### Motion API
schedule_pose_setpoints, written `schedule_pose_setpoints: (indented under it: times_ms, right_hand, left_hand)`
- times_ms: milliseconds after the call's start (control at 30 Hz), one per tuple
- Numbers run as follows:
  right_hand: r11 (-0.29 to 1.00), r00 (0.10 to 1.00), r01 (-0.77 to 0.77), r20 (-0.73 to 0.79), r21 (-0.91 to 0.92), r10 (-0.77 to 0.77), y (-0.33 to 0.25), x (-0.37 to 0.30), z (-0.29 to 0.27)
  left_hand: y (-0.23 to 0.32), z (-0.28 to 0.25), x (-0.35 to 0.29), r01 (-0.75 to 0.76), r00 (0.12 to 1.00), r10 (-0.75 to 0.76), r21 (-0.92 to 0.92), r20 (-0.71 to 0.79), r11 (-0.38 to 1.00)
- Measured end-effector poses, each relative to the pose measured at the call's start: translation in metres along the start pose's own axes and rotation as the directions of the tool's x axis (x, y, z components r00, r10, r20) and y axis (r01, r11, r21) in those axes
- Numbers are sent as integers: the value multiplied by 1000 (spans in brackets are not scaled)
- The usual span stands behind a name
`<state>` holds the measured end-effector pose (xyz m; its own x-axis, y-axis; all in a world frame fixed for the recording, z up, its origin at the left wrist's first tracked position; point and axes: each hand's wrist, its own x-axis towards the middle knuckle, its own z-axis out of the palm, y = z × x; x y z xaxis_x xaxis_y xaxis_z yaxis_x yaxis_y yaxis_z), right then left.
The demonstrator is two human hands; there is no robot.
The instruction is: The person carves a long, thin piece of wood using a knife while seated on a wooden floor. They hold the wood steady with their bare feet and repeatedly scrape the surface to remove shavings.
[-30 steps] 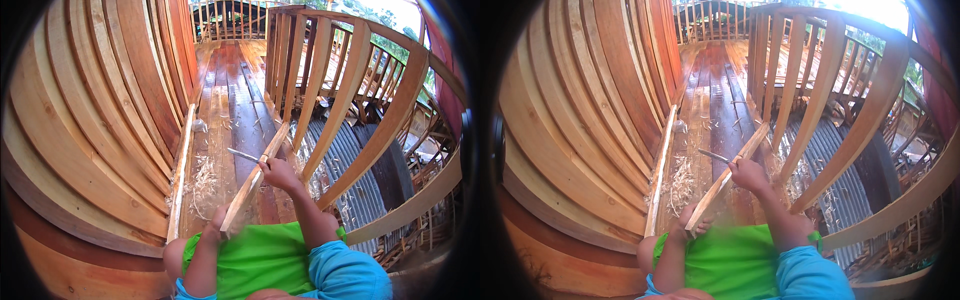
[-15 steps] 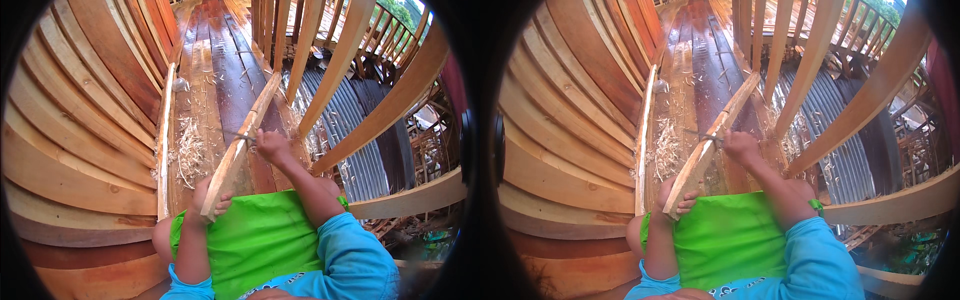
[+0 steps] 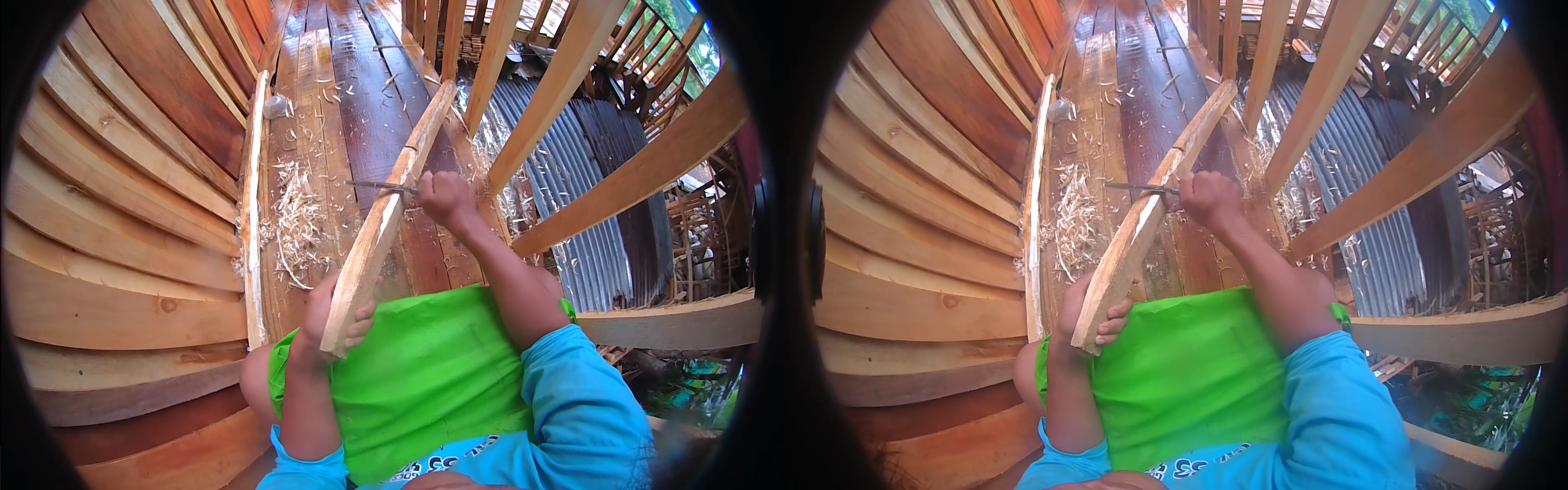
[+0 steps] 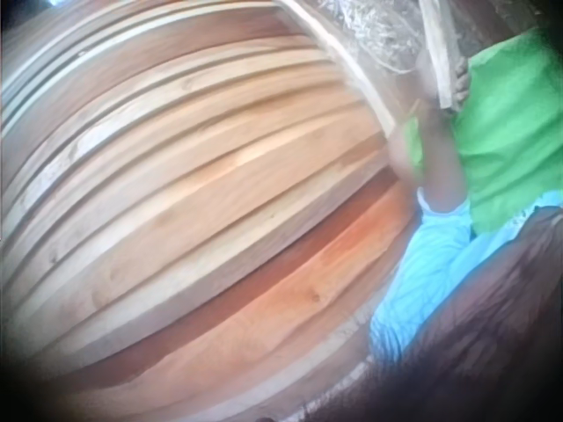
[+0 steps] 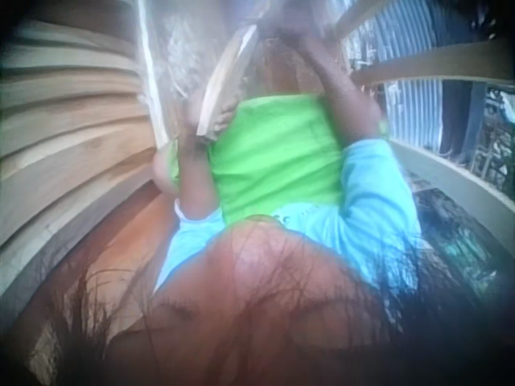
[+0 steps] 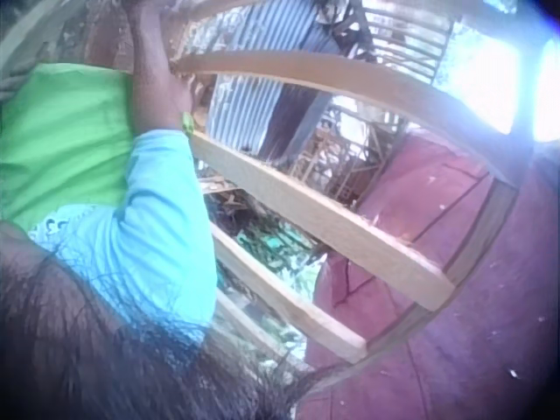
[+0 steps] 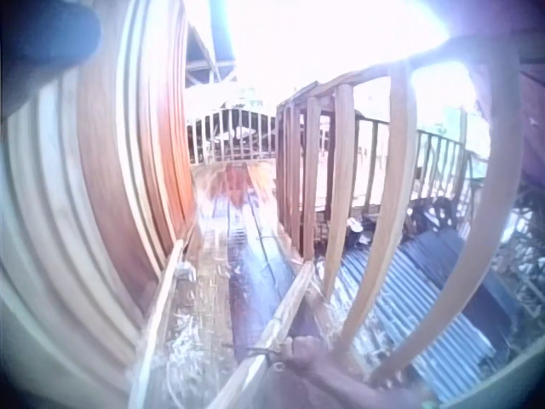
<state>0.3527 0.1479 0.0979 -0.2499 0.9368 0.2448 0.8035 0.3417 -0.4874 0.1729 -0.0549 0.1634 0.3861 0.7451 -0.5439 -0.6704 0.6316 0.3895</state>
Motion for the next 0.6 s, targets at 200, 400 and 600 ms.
schedule_pose_setpoints:
  times_ms: [200,400,600]
  right_hand:
    - [959,976,216,13,-185,-217,-5,-13,13]
    - [998,993,-47,103,-35,50,-36,-19,-9]
    - [999,998,-45,42,-25,46,-3,4,-9]
  left_hand:
    - [6,-11,-6,0,999,2,-31,52,1000]
    - [5,-17,-3,-5,999,6,-30,44,1000]
    - [-4,-6,5,-10,1000,9,-111,-14,994]
